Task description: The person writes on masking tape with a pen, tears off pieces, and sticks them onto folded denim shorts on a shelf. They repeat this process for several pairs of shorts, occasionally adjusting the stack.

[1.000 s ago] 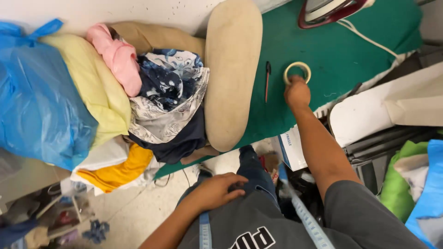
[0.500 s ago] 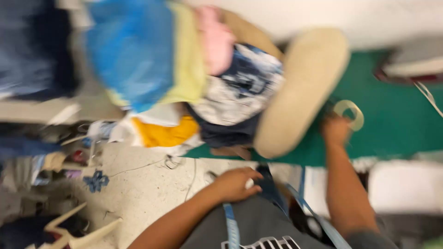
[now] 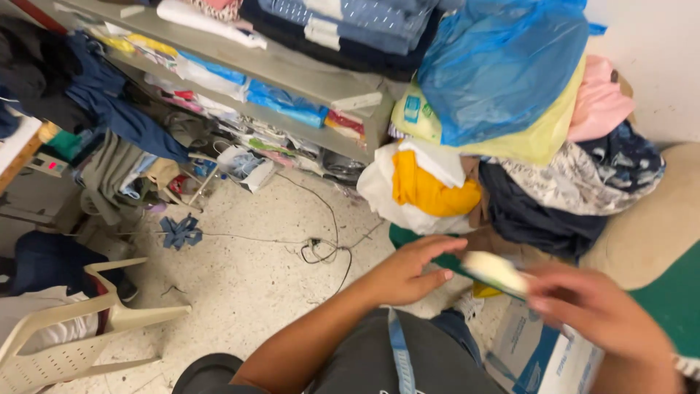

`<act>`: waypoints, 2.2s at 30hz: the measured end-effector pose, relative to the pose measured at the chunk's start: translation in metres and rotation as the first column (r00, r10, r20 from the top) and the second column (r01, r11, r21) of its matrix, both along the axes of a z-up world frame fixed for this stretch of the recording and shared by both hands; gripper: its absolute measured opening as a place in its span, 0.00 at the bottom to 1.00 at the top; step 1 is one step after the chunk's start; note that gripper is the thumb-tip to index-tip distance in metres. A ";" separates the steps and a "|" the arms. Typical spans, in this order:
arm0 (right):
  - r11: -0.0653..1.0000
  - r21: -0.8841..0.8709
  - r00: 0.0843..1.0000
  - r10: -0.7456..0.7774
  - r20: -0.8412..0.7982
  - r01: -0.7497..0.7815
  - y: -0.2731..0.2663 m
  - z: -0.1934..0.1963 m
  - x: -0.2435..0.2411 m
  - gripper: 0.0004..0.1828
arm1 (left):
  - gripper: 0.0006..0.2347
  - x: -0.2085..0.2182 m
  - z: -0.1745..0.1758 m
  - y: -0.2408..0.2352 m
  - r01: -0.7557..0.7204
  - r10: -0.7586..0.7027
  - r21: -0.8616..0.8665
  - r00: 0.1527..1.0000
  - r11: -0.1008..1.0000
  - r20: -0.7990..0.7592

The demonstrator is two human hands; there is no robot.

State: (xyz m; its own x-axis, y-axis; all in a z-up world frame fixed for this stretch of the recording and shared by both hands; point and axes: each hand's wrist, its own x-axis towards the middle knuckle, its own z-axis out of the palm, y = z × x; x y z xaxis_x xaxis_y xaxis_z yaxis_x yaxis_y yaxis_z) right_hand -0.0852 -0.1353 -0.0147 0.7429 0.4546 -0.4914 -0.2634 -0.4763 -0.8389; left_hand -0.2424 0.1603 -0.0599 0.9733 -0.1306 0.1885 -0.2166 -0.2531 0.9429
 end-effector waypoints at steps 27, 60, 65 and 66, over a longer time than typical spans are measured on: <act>0.319 0.775 0.689 0.698 0.196 -0.545 0.167 0.071 -0.157 0.06 | 0.13 -0.158 0.079 0.017 0.222 -0.220 -0.094 0.975 0.971 0.028; 0.554 0.442 0.696 0.423 0.581 -0.705 0.137 0.039 -0.183 0.13 | 0.12 -0.164 0.083 0.014 0.309 -0.256 0.204 0.934 0.929 -0.249; 0.557 0.464 0.718 0.436 0.542 -0.688 0.136 0.042 -0.185 0.12 | 0.12 -0.165 0.081 0.012 0.295 -0.253 0.198 0.944 0.935 -0.210; 0.559 0.464 0.719 0.435 0.542 -0.687 0.137 0.041 -0.185 0.12 | 0.12 -0.165 0.082 0.013 0.296 -0.255 0.197 0.944 0.934 -0.209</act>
State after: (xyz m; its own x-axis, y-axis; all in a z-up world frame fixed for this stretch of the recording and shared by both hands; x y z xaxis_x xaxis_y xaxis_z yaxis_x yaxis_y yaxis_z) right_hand -0.2699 0.0013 0.0261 0.2715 0.9240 0.2694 0.2230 0.2118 -0.9515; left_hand -0.4079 0.1730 0.0217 0.9075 -0.4171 -0.0489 -0.1425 -0.4154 0.8984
